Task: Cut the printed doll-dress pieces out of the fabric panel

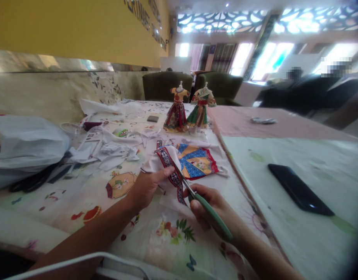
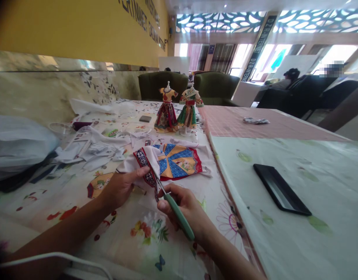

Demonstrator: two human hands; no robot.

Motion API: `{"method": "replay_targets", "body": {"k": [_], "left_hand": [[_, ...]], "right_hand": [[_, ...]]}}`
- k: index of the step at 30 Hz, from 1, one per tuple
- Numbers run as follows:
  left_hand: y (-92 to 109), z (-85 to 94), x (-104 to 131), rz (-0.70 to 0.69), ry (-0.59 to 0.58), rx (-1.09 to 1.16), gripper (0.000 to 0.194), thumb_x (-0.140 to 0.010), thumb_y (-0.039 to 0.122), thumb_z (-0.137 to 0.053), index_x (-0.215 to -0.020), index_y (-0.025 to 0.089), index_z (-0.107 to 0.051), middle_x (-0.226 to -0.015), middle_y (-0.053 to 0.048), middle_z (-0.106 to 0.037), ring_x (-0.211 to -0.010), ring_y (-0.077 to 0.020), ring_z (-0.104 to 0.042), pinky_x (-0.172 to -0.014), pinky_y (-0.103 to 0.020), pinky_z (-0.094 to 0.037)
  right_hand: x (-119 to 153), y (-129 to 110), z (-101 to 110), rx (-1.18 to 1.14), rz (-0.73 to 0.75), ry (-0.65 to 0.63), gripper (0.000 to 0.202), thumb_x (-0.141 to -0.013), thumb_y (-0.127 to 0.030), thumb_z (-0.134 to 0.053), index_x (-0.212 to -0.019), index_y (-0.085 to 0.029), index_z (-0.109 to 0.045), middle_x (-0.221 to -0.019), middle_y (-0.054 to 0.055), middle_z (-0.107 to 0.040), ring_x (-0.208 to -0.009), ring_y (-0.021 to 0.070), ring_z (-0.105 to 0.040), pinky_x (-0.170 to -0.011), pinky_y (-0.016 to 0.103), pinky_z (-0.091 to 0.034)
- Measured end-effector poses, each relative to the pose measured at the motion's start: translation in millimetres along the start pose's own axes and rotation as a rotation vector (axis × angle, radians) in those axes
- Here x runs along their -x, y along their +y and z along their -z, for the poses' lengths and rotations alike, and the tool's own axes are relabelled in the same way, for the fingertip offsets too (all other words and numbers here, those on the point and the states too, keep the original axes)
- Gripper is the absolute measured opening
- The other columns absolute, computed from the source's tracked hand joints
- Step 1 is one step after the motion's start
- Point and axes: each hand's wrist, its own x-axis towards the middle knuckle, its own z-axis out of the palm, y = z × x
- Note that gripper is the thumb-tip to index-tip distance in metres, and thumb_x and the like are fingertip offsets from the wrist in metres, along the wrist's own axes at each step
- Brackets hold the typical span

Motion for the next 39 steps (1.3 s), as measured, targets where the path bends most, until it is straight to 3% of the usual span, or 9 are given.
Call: {"method": "replay_targets", "body": {"k": [2, 7, 11, 20, 29, 39], "left_hand": [[0.9, 0.4, 0.0, -0.012, 0.028, -0.001, 0.032, -0.065, 0.035, -0.092, -0.087, 0.015, -0.080, -0.080, -0.006, -0.080, -0.074, -0.0245, -0.073, -0.077, -0.036, -0.058], [-3.6, 2.1, -2.0, -0.008, -0.025, 0.048, 0.055, -0.067, 0.033, -0.091, -0.118, 0.016, -0.077, -0.088, -0.008, -0.082, -0.077, -0.0251, -0.075, -0.080, -0.038, -0.059], [-4.4, -0.1, -1.8, -0.033, -0.039, 0.052, 0.057, -0.069, 0.031, -0.090, -0.122, 0.018, -0.075, -0.097, -0.008, -0.082, -0.086, -0.0259, -0.076, -0.087, -0.039, -0.059], [-5.0, 0.9, -1.4, 0.024, -0.006, 0.038, 0.046, -0.067, 0.035, -0.091, -0.107, 0.015, -0.080, -0.086, -0.008, -0.082, -0.074, -0.0260, -0.075, -0.077, -0.039, -0.059], [-7.4, 3.8, -2.1, 0.024, -0.003, -0.013, 0.032, -0.069, 0.037, -0.089, -0.090, 0.015, -0.080, -0.083, -0.009, -0.081, -0.075, -0.0269, -0.075, -0.075, -0.039, -0.060], [-4.3, 2.3, -2.0, 0.002, -0.002, 0.000, 0.030, -0.067, 0.037, -0.090, -0.086, 0.016, -0.080, -0.082, -0.006, -0.081, -0.069, -0.0216, -0.073, -0.071, -0.033, -0.059]], "right_hand": [[-0.6, 0.9, 1.0, 0.013, 0.004, 0.001, 0.060, -0.071, -0.069, -0.081, -0.094, -0.017, -0.062, -0.055, -0.011, -0.045, -0.036, 0.0047, -0.036, -0.037, 0.019, -0.024], [-2.0, 3.2, 4.1, 0.051, 0.066, -0.027, 0.062, -0.073, -0.071, -0.080, -0.099, -0.016, -0.064, -0.058, -0.009, -0.047, -0.044, 0.0067, -0.037, -0.042, 0.020, -0.026], [-1.7, 4.0, 5.0, 0.048, 0.111, -0.048, 0.060, -0.075, -0.069, -0.079, -0.099, -0.016, -0.065, -0.061, -0.007, -0.048, -0.049, 0.0084, -0.038, -0.044, 0.021, -0.026], [-1.1, 3.6, 4.0, 0.035, 0.064, -0.028, 0.057, -0.074, -0.067, -0.081, -0.096, -0.016, -0.065, -0.064, -0.007, -0.047, -0.049, 0.0072, -0.036, -0.043, 0.020, -0.028], [-1.6, 1.2, 0.8, 0.001, 0.020, -0.004, 0.059, -0.070, -0.069, -0.082, -0.091, -0.016, -0.063, -0.056, -0.010, -0.046, -0.039, 0.0045, -0.037, -0.038, 0.018, -0.026], [-0.4, 3.8, 0.7, 0.029, 0.033, -0.010, 0.061, -0.073, -0.071, -0.079, -0.097, -0.016, -0.063, -0.057, -0.009, -0.046, -0.041, 0.0057, -0.037, -0.040, 0.018, -0.028]]}}
